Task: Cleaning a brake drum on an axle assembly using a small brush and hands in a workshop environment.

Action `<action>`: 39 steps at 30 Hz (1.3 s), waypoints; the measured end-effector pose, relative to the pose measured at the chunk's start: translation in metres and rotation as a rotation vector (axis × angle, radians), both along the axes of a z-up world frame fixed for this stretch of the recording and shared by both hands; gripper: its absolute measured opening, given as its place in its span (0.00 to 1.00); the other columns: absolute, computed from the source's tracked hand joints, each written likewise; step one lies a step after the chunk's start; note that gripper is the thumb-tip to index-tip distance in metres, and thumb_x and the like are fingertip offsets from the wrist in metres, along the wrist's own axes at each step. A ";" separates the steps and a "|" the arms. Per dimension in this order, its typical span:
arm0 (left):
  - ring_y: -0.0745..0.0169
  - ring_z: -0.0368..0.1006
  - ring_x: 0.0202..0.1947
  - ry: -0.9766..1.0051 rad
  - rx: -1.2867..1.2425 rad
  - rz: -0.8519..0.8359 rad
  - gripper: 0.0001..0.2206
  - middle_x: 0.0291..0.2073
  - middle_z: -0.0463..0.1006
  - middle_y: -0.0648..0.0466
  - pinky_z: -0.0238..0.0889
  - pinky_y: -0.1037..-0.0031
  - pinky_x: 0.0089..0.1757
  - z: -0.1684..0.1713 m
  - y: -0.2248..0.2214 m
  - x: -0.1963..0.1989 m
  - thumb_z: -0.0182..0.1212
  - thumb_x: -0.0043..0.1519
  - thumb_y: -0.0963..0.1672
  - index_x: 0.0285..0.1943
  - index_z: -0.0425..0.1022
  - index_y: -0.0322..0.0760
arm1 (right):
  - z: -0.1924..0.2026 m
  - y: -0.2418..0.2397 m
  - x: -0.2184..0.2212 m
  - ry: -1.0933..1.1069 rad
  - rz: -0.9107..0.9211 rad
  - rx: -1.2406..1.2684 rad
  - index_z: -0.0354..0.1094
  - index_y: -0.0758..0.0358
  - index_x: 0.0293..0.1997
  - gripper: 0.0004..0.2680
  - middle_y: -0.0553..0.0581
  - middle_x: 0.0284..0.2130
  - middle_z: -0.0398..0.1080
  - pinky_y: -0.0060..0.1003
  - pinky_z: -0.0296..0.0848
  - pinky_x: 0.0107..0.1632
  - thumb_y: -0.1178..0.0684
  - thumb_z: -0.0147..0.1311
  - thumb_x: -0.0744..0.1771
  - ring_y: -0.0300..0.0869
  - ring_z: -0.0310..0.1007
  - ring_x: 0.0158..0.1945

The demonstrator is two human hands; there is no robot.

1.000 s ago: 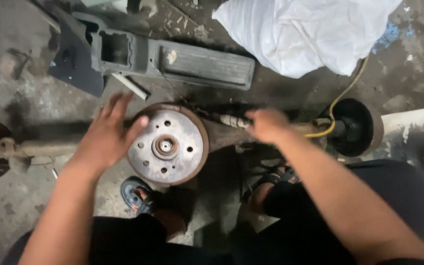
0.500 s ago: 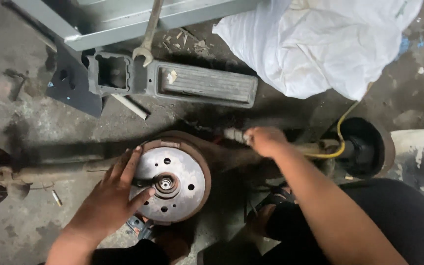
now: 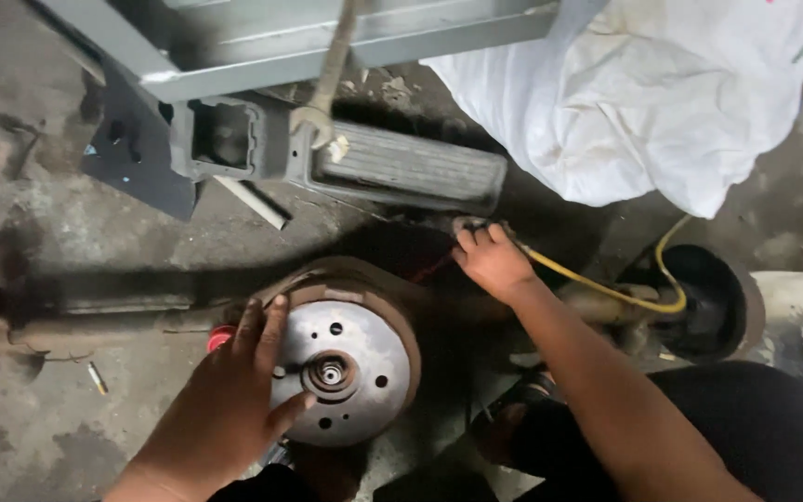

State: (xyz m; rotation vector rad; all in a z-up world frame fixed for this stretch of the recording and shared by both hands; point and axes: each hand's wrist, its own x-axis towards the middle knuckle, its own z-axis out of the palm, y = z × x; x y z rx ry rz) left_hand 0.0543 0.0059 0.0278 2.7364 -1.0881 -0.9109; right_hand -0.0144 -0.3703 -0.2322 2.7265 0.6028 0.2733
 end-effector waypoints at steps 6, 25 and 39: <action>0.28 0.51 0.68 0.065 0.065 0.069 0.52 0.75 0.42 0.32 0.64 0.50 0.52 0.010 -0.008 0.000 0.66 0.57 0.58 0.81 0.32 0.37 | -0.141 0.026 0.017 0.650 -0.539 -0.022 0.80 0.53 0.42 0.10 0.57 0.38 0.79 0.52 0.76 0.38 0.51 0.48 0.66 0.54 0.79 0.41; 0.39 0.63 0.59 -0.312 0.290 -0.154 0.62 0.72 0.46 0.26 0.60 0.60 0.53 -0.018 -0.009 -0.014 0.60 0.53 0.68 0.80 0.28 0.27 | -0.105 0.052 0.059 0.983 -0.327 0.255 0.54 0.65 0.65 0.14 0.65 0.40 0.78 0.55 0.76 0.35 0.54 0.35 0.71 0.59 0.80 0.38; 0.38 0.64 0.59 -0.216 -0.253 0.149 0.37 0.61 0.69 0.42 0.64 0.49 0.49 0.034 -0.024 0.001 0.43 0.65 0.62 0.74 0.57 0.35 | 0.201 0.051 0.059 0.611 -0.563 1.060 0.67 0.51 0.41 0.07 0.44 0.29 0.72 0.33 0.60 0.35 0.43 0.53 0.68 0.36 0.70 0.29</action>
